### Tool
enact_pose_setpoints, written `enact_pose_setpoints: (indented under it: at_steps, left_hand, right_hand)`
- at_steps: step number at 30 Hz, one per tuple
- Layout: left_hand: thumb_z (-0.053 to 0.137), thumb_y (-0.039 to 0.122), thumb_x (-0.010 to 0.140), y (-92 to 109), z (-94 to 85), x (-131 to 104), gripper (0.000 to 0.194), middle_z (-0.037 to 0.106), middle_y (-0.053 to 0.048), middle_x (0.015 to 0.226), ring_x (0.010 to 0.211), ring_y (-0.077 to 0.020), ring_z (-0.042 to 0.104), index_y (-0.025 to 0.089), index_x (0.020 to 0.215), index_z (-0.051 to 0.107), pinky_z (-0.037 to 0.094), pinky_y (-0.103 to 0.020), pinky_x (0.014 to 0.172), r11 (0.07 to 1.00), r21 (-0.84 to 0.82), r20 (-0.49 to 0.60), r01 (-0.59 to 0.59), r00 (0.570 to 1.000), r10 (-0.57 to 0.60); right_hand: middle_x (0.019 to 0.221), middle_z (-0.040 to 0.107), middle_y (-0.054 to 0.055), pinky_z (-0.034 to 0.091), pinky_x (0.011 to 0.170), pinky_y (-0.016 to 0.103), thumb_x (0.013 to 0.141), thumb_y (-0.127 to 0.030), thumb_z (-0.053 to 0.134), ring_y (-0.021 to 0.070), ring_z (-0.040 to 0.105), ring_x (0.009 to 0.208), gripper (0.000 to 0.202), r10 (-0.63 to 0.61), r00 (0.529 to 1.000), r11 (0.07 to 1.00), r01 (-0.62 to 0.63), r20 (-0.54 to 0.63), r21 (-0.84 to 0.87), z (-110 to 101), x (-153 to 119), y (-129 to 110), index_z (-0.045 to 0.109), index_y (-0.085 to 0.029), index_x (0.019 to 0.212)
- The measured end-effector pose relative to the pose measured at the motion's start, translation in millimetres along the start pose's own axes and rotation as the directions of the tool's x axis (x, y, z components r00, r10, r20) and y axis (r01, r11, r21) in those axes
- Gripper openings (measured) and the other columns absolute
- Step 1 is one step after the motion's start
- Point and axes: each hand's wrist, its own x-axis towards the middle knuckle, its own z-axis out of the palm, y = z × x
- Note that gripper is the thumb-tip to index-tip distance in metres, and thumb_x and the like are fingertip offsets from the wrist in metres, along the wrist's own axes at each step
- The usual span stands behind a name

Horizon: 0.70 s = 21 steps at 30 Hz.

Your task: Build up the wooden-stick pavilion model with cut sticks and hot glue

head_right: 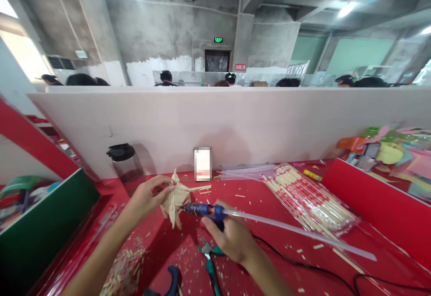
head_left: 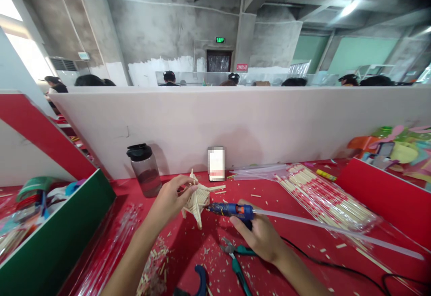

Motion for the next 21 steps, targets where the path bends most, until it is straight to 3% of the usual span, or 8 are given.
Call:
enact_pose_setpoints:
  at_steps: [11, 16, 21]
  left_hand:
    - [0.059, 0.04, 0.092, 1.5, -1.4, -1.4, 0.025, 0.076, -0.006, 0.102, 0.089, -0.0198, 0.07, 0.021, 0.1, 0.072, 0.052, -0.025, 0.077, 1.0, 0.004, 0.001, 0.009, 1.0, -0.009]
    - [0.058, 0.041, 0.092, 0.0, -0.4, -1.3, 0.026, 0.076, -0.006, 0.101, 0.089, -0.0198, 0.07, 0.021, 0.1, 0.072, 0.052, -0.025, 0.076, 1.0, 0.005, -0.001, 0.001, 1.0, -0.001]
    - [0.059, 0.041, 0.092, 0.8, -0.5, 0.1, 0.025, 0.076, -0.006, 0.101, 0.088, -0.0195, 0.069, 0.021, 0.1, 0.072, 0.051, -0.026, 0.077, 1.0, 0.004, 0.0, -0.001, 1.0, 0.001]
  right_hand:
    - [0.099, 0.071, 0.008, 0.046, 0.084, 0.032, 0.097, -0.048, 0.048, 0.0255, 0.065, 0.095, 0.033, 0.009, 0.999, 0.999, -0.007, 0.043, -0.041, -1.4, 1.7, -5.3, 0.068, -0.022, 0.098]
    - [0.093, 0.074, 0.006, 0.048, 0.082, 0.031, 0.097, -0.049, 0.05, 0.025, 0.067, 0.088, 0.035, 0.002, 0.996, 0.999, -0.005, 0.089, 0.039, -4.5, 1.8, -4.7, 0.071, -0.022, 0.096]
    - [0.094, 0.075, 0.007, 0.048, 0.085, 0.034, 0.097, -0.051, 0.051, 0.0268, 0.067, 0.091, 0.037, 0.023, 0.999, 0.996, -0.026, 0.043, 0.081, -9.1, 5.1, -3.4, 0.073, -0.021, 0.098]
